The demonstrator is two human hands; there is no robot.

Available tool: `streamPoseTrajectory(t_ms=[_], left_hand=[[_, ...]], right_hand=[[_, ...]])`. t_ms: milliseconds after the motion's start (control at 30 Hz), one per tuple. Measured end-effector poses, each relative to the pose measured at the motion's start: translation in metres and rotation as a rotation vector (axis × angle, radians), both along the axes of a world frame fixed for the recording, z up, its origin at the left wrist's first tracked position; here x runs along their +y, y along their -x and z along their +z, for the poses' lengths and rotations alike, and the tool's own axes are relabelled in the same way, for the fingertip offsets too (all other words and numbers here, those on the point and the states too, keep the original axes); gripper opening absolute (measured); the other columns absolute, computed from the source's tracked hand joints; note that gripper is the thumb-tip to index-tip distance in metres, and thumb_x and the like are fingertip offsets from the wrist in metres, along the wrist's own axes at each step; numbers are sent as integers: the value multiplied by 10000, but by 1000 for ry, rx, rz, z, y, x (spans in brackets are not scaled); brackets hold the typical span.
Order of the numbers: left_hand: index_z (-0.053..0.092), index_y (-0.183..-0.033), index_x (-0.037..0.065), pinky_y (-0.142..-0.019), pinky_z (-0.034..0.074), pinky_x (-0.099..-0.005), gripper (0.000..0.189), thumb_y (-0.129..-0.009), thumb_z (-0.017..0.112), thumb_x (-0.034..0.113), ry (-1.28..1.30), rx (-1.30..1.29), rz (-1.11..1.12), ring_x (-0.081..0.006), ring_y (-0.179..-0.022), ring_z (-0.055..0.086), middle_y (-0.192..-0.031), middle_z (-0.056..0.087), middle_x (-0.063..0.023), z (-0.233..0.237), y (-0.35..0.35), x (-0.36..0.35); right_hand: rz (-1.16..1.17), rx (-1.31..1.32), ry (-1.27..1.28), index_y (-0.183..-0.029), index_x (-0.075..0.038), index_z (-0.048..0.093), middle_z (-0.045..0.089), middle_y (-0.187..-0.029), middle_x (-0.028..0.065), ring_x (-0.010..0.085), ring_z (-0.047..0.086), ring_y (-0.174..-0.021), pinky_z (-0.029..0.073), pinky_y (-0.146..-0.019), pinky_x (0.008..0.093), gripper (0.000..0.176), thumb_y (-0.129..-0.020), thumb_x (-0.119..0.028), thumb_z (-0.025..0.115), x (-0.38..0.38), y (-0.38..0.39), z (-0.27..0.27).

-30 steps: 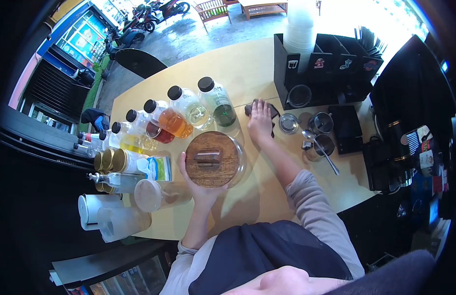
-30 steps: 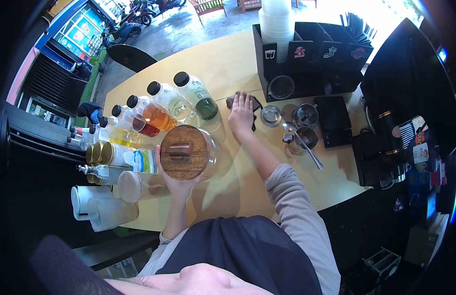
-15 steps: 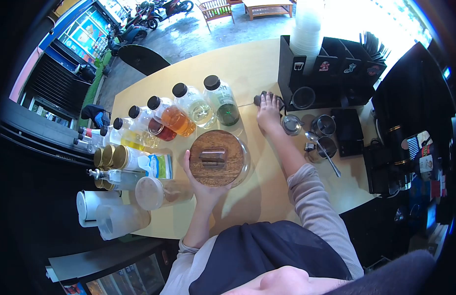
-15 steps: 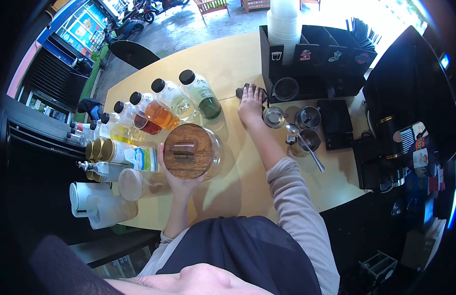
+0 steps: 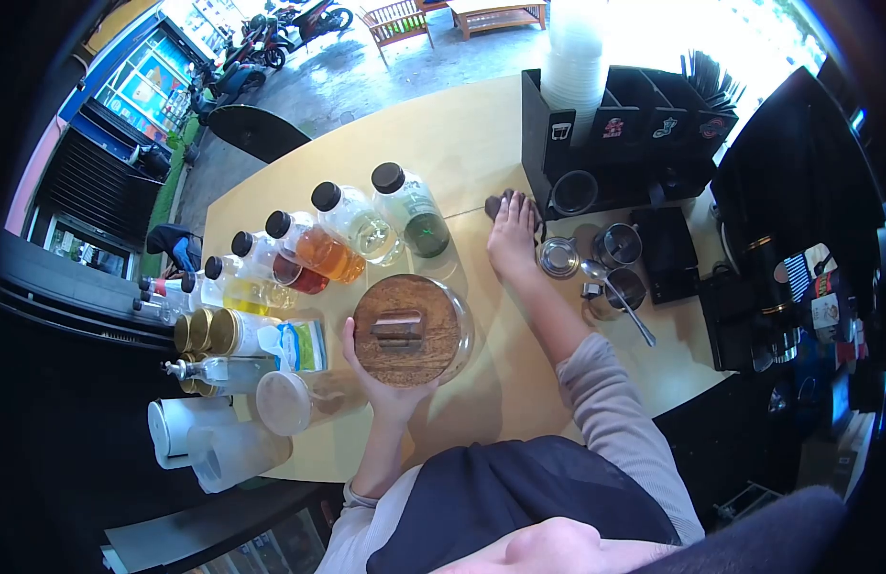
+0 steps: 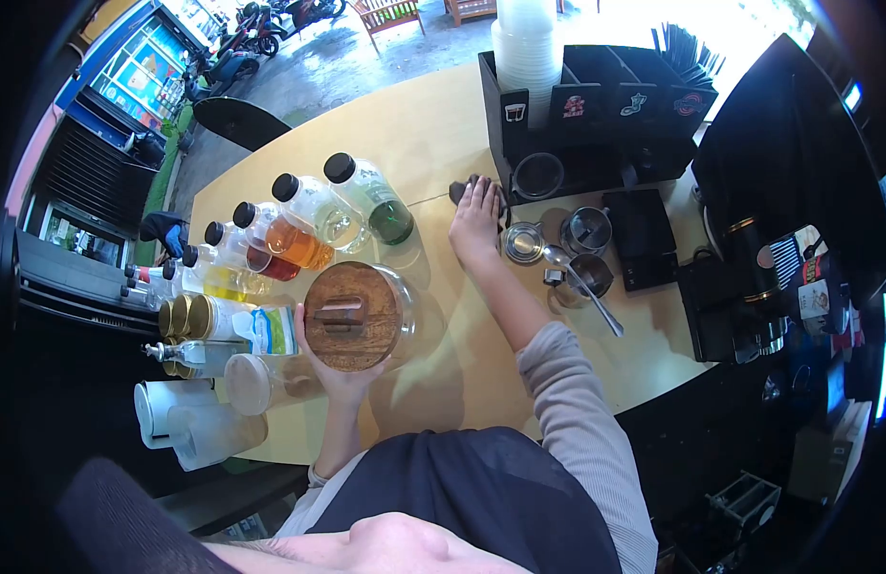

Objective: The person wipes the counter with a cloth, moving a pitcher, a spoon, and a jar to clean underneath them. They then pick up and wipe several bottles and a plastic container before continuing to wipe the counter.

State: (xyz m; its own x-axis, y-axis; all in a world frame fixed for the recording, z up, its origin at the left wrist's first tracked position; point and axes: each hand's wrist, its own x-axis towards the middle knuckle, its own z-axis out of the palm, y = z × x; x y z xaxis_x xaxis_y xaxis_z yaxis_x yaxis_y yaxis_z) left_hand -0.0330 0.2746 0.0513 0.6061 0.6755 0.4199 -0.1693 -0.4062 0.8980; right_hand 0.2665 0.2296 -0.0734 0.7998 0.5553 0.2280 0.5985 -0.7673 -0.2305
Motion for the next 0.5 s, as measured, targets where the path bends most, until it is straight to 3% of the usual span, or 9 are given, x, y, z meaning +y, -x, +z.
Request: streamPoseTrajectory(t_ms=[33,200,267,367,500], left_hand=[[107,-1564,57,-1129,416,-443,1394,-538,986,401,71,-18,-4,-306,-1338,446,-1455,313,-160,2,-2,-2],[105,-1564,55,-1124,418,-449,1401,-538,983,429,71,-35,-6,-306,-1339,446,-1462,308,-161,-3,-1,0],[106,-1564,55,-1122,420,-448,1399,-541,981,437,55,-35,0,-306,-1340,446,-1464,307,-162,-8,0,2],[106,-1564,56,-1122,418,-448,1400,-542,979,447,31,-34,12,-306,-1340,444,-1466,302,-163,-12,1,4],[102,-1566,58,-1113,434,-448,1412,-536,980,460,9,-20,16,-308,-1337,451,-1465,303,-162,-3,-1,0]], right_hand=[[-15,20,24,-1502,111,297,204,-1603,313,474,200,-1495,161,-1234,528,603,-972,-151,414,7,-10,0],[36,79,26,-1510,72,336,246,-1622,252,414,200,-1519,150,-1250,473,595,-963,-153,393,29,-43,7],[52,39,-33,-1498,12,401,309,-1611,202,376,244,-1513,178,-1246,458,563,-958,-146,415,28,-44,5],[253,-26,-124,-1418,-90,531,423,-1563,105,318,328,-1480,255,-1217,479,475,-947,-145,533,14,-39,5],[350,22,-135,-1426,-114,528,410,-1572,110,332,339,-1472,264,-1215,476,480,-946,-135,521,-5,-15,12]])
